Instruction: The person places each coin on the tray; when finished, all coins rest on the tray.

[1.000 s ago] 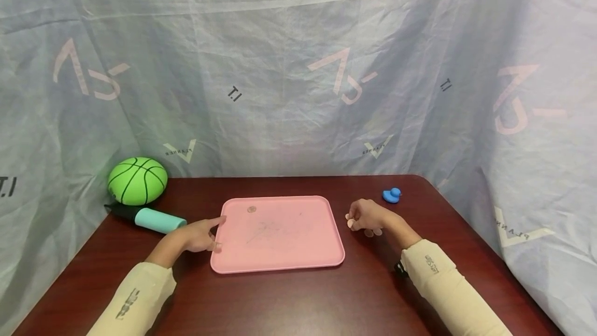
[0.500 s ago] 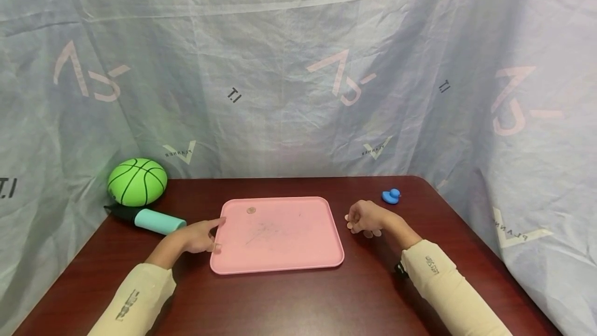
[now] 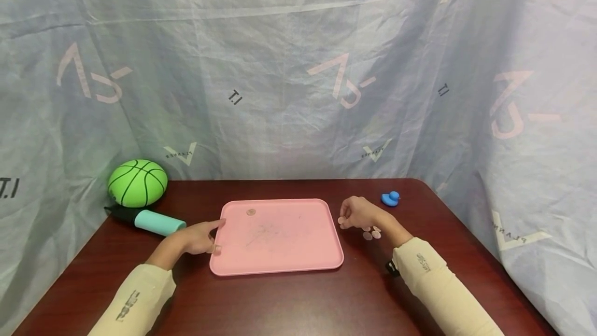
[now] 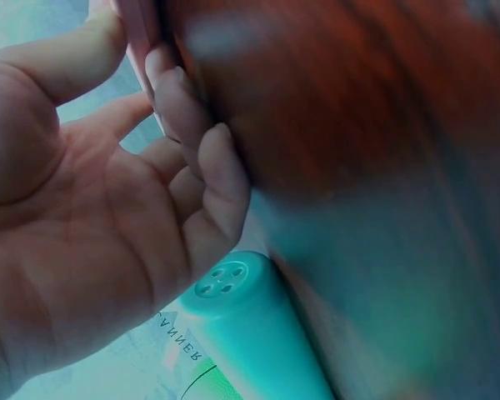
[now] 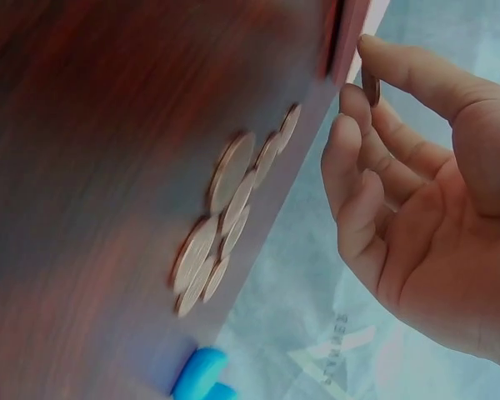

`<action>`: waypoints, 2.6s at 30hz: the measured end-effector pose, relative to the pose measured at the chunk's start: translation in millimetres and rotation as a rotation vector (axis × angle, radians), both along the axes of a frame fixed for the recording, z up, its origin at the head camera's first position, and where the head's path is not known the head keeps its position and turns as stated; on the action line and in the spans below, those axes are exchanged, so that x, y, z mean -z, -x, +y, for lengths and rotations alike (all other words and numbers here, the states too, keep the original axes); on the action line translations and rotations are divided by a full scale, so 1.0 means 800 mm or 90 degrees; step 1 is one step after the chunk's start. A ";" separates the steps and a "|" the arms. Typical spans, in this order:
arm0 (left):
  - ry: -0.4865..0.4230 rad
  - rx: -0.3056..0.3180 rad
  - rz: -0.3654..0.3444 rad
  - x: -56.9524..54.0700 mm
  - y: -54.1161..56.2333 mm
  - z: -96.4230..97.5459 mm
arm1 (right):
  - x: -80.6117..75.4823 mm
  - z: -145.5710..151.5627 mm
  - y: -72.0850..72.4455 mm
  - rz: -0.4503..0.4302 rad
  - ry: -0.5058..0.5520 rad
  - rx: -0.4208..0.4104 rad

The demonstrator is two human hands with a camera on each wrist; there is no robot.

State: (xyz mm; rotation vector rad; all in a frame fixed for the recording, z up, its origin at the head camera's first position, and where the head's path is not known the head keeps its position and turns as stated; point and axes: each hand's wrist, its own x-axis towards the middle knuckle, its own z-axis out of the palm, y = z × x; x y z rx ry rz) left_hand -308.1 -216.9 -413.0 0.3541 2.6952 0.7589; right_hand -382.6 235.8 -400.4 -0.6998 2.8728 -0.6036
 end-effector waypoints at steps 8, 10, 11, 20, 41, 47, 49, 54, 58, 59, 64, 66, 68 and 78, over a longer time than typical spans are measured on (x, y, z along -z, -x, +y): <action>-0.001 -0.003 -0.001 0.000 0.001 0.001 | -0.003 -0.029 0.006 0.047 0.040 -0.002; -0.001 -0.002 -0.003 0.000 0.000 0.001 | -0.002 -0.035 0.010 0.063 0.043 -0.005; -0.002 -0.003 -0.003 0.001 0.000 0.001 | -0.001 -0.039 0.011 0.073 0.044 -0.008; 0.004 -0.011 -0.006 0.000 -0.002 0.002 | 0.007 -0.076 0.021 0.035 0.007 -0.013; 0.012 -0.016 0.004 0.001 -0.002 0.003 | 0.009 -0.133 0.027 -0.036 -0.045 -0.058; 0.009 -0.014 0.005 0.001 -0.002 0.002 | 0.011 -0.152 0.033 -0.032 -0.047 -0.060; 0.007 -0.015 0.005 0.001 -0.002 0.002 | 0.010 -0.159 0.035 -0.041 -0.047 -0.058; 0.004 -0.014 0.005 0.003 -0.002 0.001 | 0.011 -0.174 0.038 -0.061 -0.060 -0.043; 0.004 -0.013 0.004 0.002 -0.002 0.002 | 0.013 -0.183 0.041 -0.063 -0.060 -0.038; 0.004 -0.015 0.004 0.002 -0.002 0.002 | 0.014 -0.185 0.042 -0.062 -0.053 -0.036; 0.003 -0.024 -0.003 0.001 -0.002 0.002 | 0.016 -0.193 0.043 -0.037 -0.004 -0.033; 0.002 -0.025 -0.003 0.001 -0.002 0.002 | 0.016 -0.196 0.043 -0.026 0.015 -0.034; 0.003 -0.026 -0.002 0.001 -0.002 0.002 | 0.016 -0.200 0.043 -0.023 0.028 -0.032; -0.007 -0.029 -0.003 0.005 -0.003 0.003 | 0.024 -0.220 0.047 -0.036 0.048 -0.022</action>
